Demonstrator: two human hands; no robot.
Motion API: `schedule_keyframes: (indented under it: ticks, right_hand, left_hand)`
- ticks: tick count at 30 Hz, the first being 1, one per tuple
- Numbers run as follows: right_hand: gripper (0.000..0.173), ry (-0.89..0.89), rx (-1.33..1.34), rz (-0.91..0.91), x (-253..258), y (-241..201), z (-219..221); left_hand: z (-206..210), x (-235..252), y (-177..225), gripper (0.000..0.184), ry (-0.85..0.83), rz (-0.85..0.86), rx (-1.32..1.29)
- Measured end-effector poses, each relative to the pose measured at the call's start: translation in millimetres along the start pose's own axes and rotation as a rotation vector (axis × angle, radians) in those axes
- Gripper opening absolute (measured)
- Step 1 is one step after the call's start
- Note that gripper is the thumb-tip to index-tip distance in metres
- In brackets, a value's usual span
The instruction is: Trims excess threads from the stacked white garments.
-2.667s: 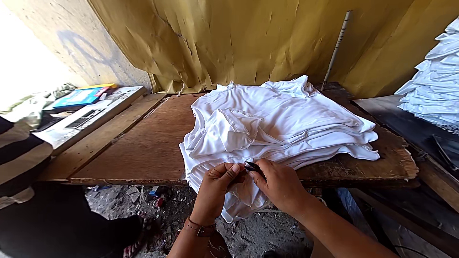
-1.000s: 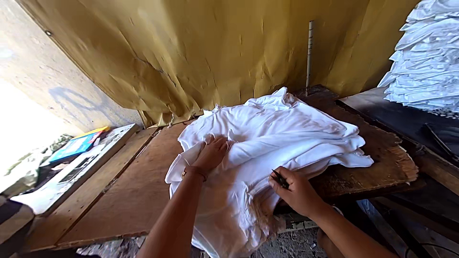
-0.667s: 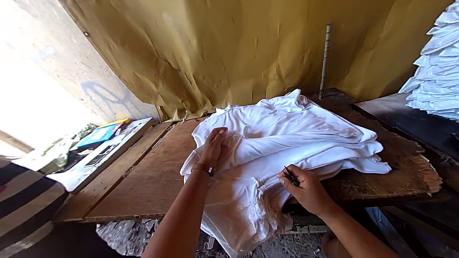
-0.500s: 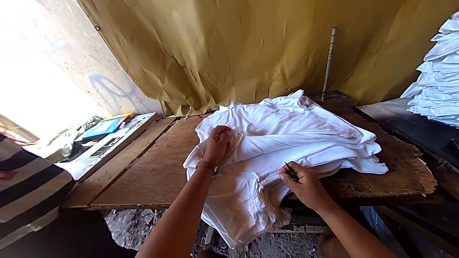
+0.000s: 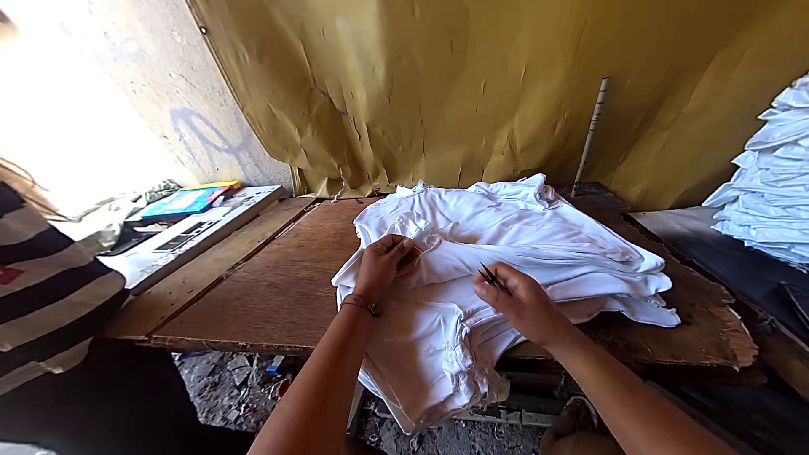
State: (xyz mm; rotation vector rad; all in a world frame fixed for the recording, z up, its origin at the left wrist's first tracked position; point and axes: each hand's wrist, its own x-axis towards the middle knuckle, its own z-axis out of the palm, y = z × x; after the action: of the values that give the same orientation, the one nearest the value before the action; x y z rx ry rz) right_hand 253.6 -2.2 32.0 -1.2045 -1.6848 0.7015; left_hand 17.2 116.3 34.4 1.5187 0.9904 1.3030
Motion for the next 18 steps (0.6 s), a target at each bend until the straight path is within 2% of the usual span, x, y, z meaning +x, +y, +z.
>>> schedule_keyframes:
  ticks: [3,7,12,18]
  right_hand:
    - [0.032,-0.09,-0.235,-0.052,41,-25,17]
    - [0.038,-0.248,-0.616,0.095,76,-36,40]
    - [0.036,-0.173,-0.672,0.077,83,-18,49]
    - [0.037,-0.147,-0.648,0.042,81,-7,48]
  left_hand:
    - [-2,-2,-4,0.011,0.044,-0.007,-0.104]
    - [-6,-3,-7,0.015,0.004,0.022,-0.148]
    - [-8,-5,-10,0.017,-0.131,0.084,-0.119]
    - [-5,-5,-12,0.016,-0.17,0.133,-0.023]
